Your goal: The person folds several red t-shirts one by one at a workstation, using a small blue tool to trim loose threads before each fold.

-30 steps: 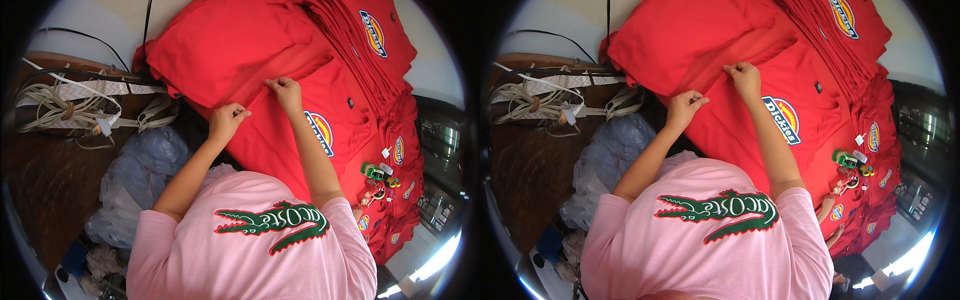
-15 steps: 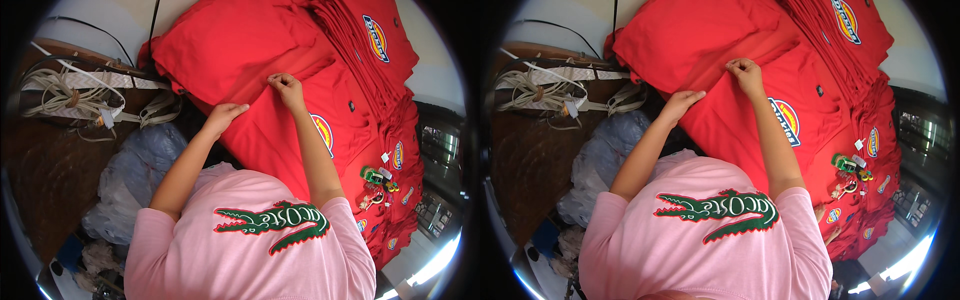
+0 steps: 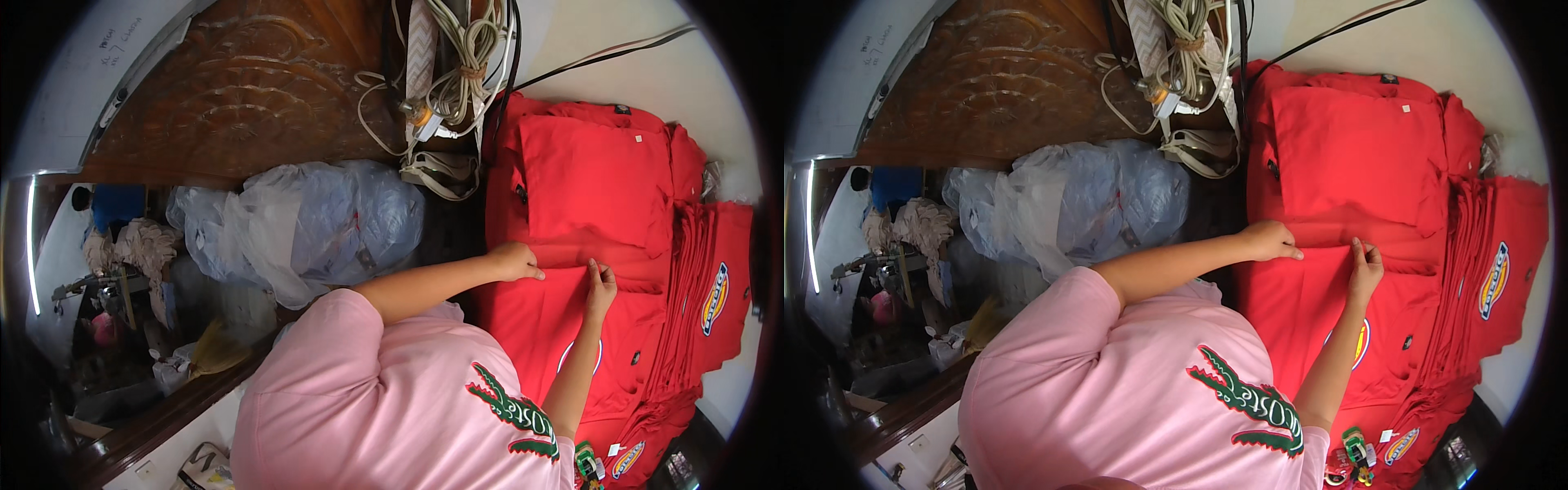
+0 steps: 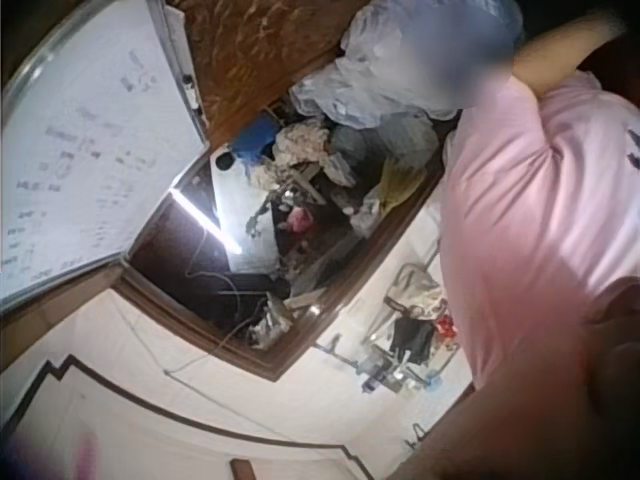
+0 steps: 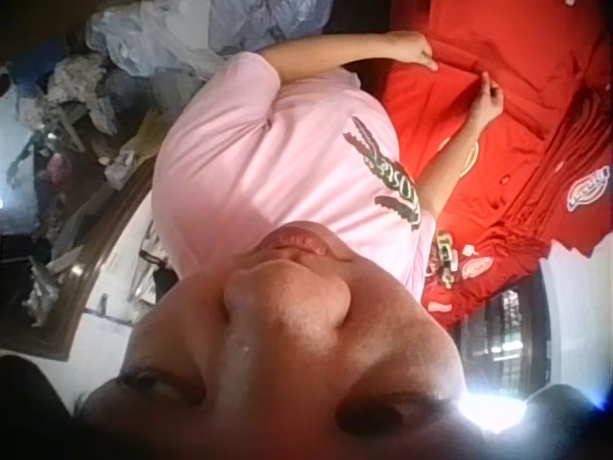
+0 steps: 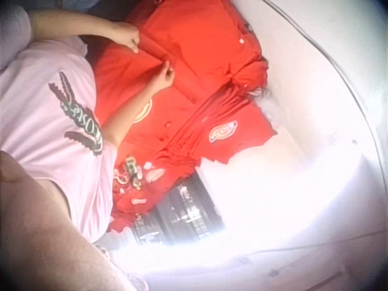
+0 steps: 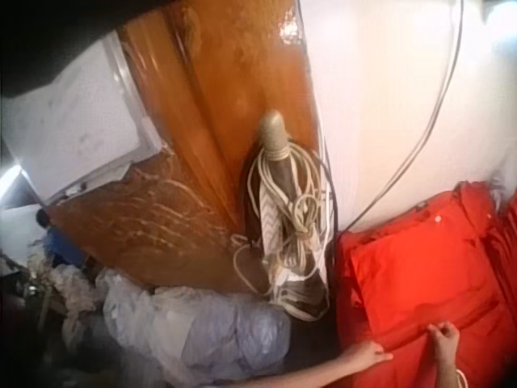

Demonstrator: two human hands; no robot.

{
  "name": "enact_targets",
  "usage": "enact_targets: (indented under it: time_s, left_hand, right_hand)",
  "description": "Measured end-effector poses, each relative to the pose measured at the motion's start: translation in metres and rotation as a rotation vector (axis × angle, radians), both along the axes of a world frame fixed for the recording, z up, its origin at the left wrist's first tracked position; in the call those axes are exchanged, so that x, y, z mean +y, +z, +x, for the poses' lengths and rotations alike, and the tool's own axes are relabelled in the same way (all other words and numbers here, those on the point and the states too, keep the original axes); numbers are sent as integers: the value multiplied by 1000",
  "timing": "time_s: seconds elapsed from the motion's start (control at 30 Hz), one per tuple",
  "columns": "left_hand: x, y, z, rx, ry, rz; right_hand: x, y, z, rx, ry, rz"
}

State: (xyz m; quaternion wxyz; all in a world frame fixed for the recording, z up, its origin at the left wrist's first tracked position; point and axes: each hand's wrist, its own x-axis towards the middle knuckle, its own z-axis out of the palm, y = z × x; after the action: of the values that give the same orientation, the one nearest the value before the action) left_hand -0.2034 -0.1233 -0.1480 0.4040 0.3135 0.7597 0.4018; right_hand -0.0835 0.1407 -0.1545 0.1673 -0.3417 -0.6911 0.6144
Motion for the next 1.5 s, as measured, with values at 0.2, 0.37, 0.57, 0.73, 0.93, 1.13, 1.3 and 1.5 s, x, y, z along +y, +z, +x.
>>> enact_targets:
  time_s: [0.2,0.37,0.57,0.73,0.93,1.13,1.3,1.5]
  left_hand:
    - [-19,-4,4,60,30,217]
    - [-21,-2,-3,45,40,231]
    - [-18,3,-9,25,4,94]
    - [-23,7,-5,80,2,105]
    - [-34,-4,-4,59,29,128]
    - [-58,-13,-21,-212,44,97]
    - [-82,-26,-15,-411,15,70]
    - [-104,-49,-28,-298,47,66]
  right_hand:
    - [-15,11,-6,3,-31,202]
    - [-21,9,-22,-43,-101,315]
    - [-21,7,-22,-141,-131,301]
    - [-29,0,-20,-44,-129,418]
    - [-31,3,-20,-84,-106,562]
    - [-20,44,12,-194,46,646]
    - [-70,50,100,-236,-241,946]
    - [-217,33,232,-630,7,882]
